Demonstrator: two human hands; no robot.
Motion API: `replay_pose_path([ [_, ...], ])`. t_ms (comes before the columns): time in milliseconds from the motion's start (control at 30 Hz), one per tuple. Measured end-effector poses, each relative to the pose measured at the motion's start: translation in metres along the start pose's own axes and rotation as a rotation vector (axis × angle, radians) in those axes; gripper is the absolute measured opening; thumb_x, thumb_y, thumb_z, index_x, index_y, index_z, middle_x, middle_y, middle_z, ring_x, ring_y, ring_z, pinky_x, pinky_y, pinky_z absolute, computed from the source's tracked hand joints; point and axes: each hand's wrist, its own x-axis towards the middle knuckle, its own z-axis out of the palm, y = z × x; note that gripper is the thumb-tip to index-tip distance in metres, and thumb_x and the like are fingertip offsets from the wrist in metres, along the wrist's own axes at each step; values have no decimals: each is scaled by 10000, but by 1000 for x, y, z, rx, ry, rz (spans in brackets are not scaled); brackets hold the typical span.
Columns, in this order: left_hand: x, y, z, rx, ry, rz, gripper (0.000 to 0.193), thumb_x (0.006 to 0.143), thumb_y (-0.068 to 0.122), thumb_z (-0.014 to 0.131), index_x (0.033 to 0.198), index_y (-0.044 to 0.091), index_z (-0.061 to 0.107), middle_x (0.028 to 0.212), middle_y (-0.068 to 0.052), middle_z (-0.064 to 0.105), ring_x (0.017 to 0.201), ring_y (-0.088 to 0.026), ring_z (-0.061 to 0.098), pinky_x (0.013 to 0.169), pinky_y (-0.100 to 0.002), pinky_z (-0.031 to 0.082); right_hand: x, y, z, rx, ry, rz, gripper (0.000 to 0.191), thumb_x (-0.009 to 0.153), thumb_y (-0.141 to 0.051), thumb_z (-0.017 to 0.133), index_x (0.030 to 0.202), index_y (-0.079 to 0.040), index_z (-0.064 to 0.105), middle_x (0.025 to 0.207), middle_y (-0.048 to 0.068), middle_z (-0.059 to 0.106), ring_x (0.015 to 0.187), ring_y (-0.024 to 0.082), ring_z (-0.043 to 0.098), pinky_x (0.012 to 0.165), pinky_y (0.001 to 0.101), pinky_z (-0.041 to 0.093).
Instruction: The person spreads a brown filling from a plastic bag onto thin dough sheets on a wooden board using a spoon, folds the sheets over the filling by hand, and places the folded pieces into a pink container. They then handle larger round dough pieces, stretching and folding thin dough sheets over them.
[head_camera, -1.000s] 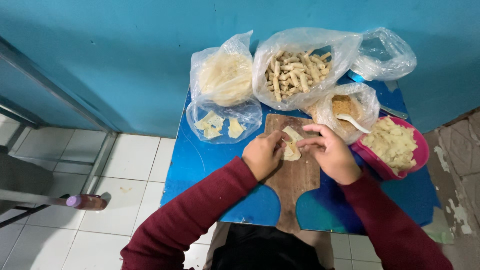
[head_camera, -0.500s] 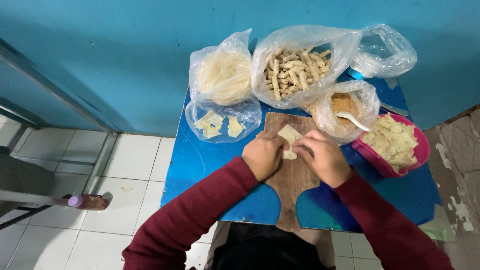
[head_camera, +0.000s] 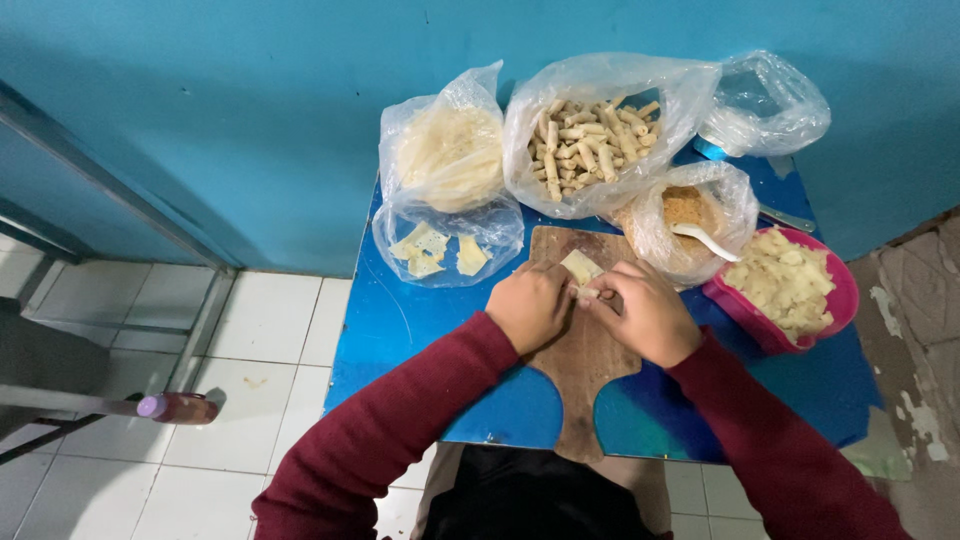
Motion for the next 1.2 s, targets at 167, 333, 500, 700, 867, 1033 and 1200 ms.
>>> replay_pose_path([
  [167,7,-5,0,-48,-20,-52,156,925,222,638,969,76,675,893,-156,710,864,-370,682,758,-475,542,5,1,6,72,3,117,132,861,-168,742,868,-50,683,858,103,650,832,297,650,729,420,516],
  [333,10,-8,-8,-115,101,152,108,869,148,669,949,74,663,932,-159,691,913,-373,663,791,-458,537,7,2,4,116,14,28,106,841,-89,728,921,-56,668,895,98,666,862,300,654,753,405,516],
  [500,12,-11,-11,-62,-1,176,104,904,146,700,972,71,676,935,-148,697,934,-370,662,824,-461,532,6,-3,-2,-16,19,-142,87,864,-100,723,935,-61,688,881,104,669,878,325,640,919,436,477],
  [700,12,-16,-13,-99,-68,170,191,818,181,703,956,50,688,920,-161,699,919,-388,663,801,-470,532,8,-8,-6,52,6,-127,96,862,-132,732,921,-64,696,892,96,678,898,329,633,869,429,481],
  [867,13,-14,-12,-61,-101,86,148,885,169,665,993,74,702,945,-150,723,947,-373,679,840,-470,541,8,-10,-4,31,-3,-16,146,830,-181,773,877,-61,704,836,104,653,885,345,615,793,429,495],
  [1033,13,-12,-15,-73,-97,133,171,849,182,688,973,63,691,924,-151,713,929,-374,676,834,-463,541,7,-7,-5,87,-35,-24,104,871,-163,757,924,-85,715,859,78,662,899,314,634,802,422,508],
  [1200,13,-9,-17,-74,-63,161,154,847,179,686,954,68,687,916,-144,705,919,-358,678,834,-451,544,7,0,-6,122,-47,-65,215,797,-187,789,955,-64,709,905,110,670,910,342,628,791,432,506],
])
